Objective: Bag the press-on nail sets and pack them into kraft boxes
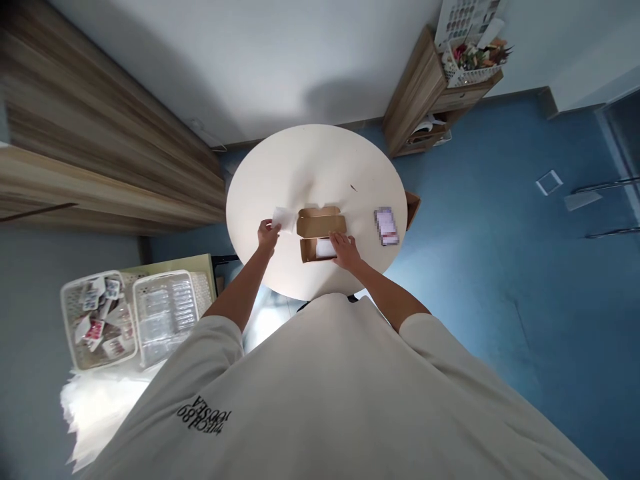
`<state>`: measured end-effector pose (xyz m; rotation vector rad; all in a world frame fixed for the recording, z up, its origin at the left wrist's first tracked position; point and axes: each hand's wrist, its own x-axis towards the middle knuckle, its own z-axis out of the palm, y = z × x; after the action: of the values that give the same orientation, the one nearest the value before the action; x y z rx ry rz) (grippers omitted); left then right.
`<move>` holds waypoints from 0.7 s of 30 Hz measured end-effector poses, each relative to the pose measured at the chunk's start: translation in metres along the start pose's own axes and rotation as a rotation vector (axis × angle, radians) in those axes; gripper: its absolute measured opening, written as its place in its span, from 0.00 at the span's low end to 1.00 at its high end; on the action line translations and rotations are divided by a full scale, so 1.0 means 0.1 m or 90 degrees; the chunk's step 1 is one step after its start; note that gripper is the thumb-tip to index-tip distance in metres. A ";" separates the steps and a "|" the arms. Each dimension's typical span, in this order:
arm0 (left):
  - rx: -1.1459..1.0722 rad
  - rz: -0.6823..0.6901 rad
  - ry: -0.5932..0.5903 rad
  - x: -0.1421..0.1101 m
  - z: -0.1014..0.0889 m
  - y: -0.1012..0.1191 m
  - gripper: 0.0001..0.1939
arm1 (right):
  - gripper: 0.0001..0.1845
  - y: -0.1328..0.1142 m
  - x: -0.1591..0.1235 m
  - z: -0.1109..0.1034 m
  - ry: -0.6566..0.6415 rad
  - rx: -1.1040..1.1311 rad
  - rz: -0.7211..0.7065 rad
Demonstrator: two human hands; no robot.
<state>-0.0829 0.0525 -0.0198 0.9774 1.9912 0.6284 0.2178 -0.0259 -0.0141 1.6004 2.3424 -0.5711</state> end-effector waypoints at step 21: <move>0.464 0.261 -0.174 -1.04 0.51 0.20 0.24 | 0.62 -0.02 -0.02 0.02 0.026 0.017 -0.002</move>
<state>0.0064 -0.0165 0.0124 1.8278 1.7944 -0.0636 0.2162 -0.0287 -0.0147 1.6348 2.3767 -0.5781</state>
